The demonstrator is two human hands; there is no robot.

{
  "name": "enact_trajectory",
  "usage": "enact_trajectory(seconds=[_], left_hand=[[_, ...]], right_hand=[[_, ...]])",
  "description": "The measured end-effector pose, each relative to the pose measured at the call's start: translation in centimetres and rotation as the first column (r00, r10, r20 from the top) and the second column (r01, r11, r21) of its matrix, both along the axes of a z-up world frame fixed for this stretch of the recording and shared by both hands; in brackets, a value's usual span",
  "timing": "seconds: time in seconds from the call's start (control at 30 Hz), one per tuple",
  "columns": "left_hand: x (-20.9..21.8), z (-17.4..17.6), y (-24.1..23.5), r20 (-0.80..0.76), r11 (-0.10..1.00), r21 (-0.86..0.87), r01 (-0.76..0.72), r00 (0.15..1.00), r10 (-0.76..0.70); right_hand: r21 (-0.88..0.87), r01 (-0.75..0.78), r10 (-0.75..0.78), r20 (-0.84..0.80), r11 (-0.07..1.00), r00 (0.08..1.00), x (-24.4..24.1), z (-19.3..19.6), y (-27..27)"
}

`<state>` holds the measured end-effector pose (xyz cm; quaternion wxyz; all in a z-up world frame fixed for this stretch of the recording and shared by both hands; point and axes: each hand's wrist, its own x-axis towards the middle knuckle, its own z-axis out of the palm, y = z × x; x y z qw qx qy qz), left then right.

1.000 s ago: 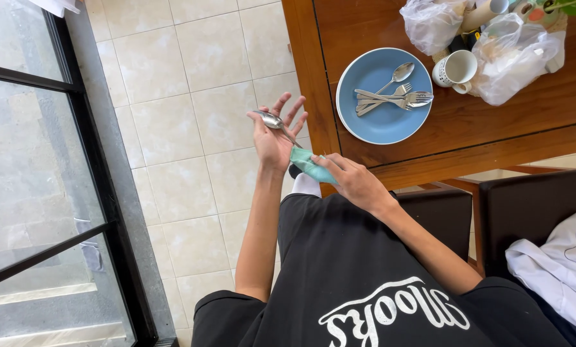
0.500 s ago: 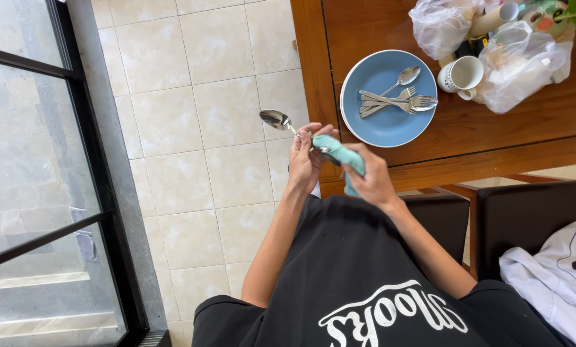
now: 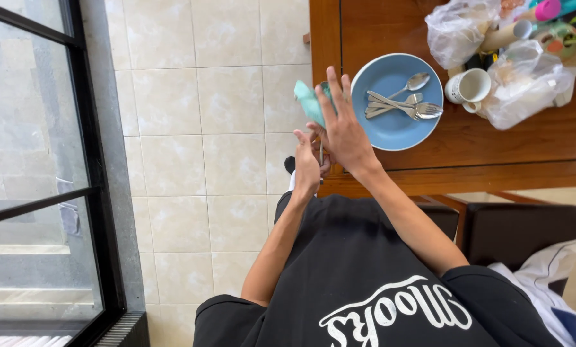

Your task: Drying various pieces of cutlery, plates, and a mug using a cloth on a wooden dining table.

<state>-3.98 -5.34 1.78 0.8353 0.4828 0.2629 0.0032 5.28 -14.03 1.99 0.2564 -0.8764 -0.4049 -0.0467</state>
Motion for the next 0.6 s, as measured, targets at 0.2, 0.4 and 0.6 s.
enact_trajectory(seconds=[0.2,0.4,0.6], left_hand=[[-2.4,-8.2,-0.8,-0.119,0.991,-0.065,-0.117,0.987,0.108],[-1.9,-9.9,-1.1,-0.242,0.908,-0.316,-0.274,0.949,0.201],[-0.5,-7.9,-0.1,-0.389,0.754,-0.468,-0.462,0.873,0.293]], right_hand=[[-0.156,-0.122,0.068,-0.314,0.980,0.947,-2.8,-0.6,-0.9],[-0.194,-0.047,-0.039,-0.417,0.980,0.908,-5.5,-0.3,-1.8],[-0.176,-0.054,-0.025,-0.418,0.983,0.908,-8.2,-1.7,-3.2]])
